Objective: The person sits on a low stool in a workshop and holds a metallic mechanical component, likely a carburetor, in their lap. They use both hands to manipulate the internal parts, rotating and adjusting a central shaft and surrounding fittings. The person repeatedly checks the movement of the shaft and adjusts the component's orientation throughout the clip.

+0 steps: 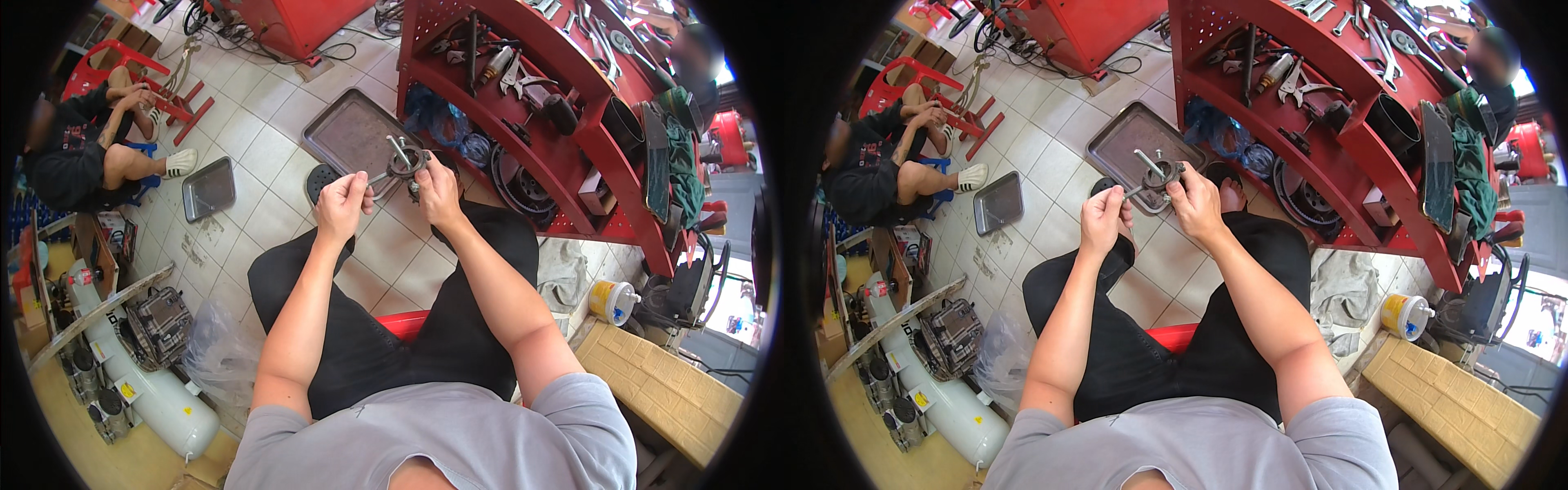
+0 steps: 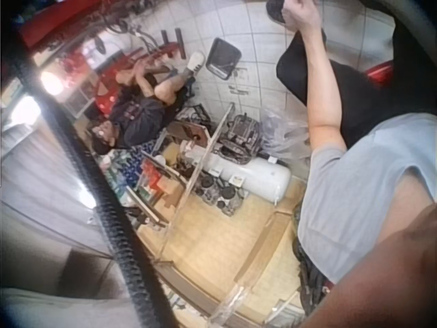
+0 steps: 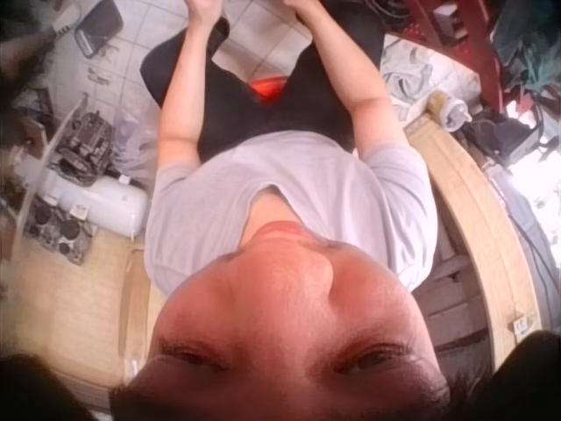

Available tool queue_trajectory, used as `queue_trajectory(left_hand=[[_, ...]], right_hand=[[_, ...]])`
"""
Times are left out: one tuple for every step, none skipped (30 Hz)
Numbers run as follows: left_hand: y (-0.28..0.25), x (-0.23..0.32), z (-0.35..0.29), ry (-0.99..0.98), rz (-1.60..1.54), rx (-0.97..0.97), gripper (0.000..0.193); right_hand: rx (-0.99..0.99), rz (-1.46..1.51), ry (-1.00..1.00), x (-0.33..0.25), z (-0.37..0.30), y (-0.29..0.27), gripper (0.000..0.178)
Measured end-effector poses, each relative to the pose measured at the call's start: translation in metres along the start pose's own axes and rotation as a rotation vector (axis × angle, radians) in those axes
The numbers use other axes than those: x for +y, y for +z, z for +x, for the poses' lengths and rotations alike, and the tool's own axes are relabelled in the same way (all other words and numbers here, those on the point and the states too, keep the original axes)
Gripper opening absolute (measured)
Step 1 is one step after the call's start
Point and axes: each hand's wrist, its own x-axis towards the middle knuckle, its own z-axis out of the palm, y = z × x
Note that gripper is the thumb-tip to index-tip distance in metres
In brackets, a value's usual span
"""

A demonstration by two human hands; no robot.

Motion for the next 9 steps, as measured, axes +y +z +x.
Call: queue_trajectory(left_hand=[[-0.003, -0.003, 0.001, -0.026, -0.008, -0.016, 0.034], [-0.007, -0.008, 0.001, -0.052, -0.016, -0.032, 0.034], [-0.008, -0.002, 0.001, -0.079, -0.024, -0.048, 0.033], [-0.002, 0.003, 0.0, 0.045, -0.105, -0.01, 0.031], [0.008, 0.009, -0.003, 0.17, -0.186, 0.028, 0.029], [0.013, 0.016, -0.006, 0.296, -0.267, 0.067, 0.027], [0.012, 0.012, -0.005, 0.336, -0.174, 0.053, 0.026], [0.009, 0.001, -0.003, 0.376, -0.081, 0.04, 0.026], [0.005, -0.009, 0.001, 0.42, 0.019, 0.026, 0.027]], right_hand=[[-0.016, -0.006, 0.003, 0.001, 0.0, 0.0, 0.055], [-0.031, -0.012, 0.006, 0.002, 0.0, 0.0, 0.055], [-0.023, 0.0, 0.007, 0.004, 0.0, 0.0, 0.055], [-0.015, 0.013, 0.007, 0.006, 0.0, 0.001, 0.055], [-0.008, 0.026, 0.006, 0.007, 0.001, 0.001, 0.055], [-0.003, 0.024, 0.027, 0.009, 0.0, 0.001, 0.055], [0.001, 0.022, 0.047, 0.011, 0.0, 0.001, 0.056], [0.005, 0.02, 0.067, 0.013, -0.001, 0.001, 0.056], [0.009, 0.026, 0.059, 0.012, 0.003, 0.004, 0.056]])
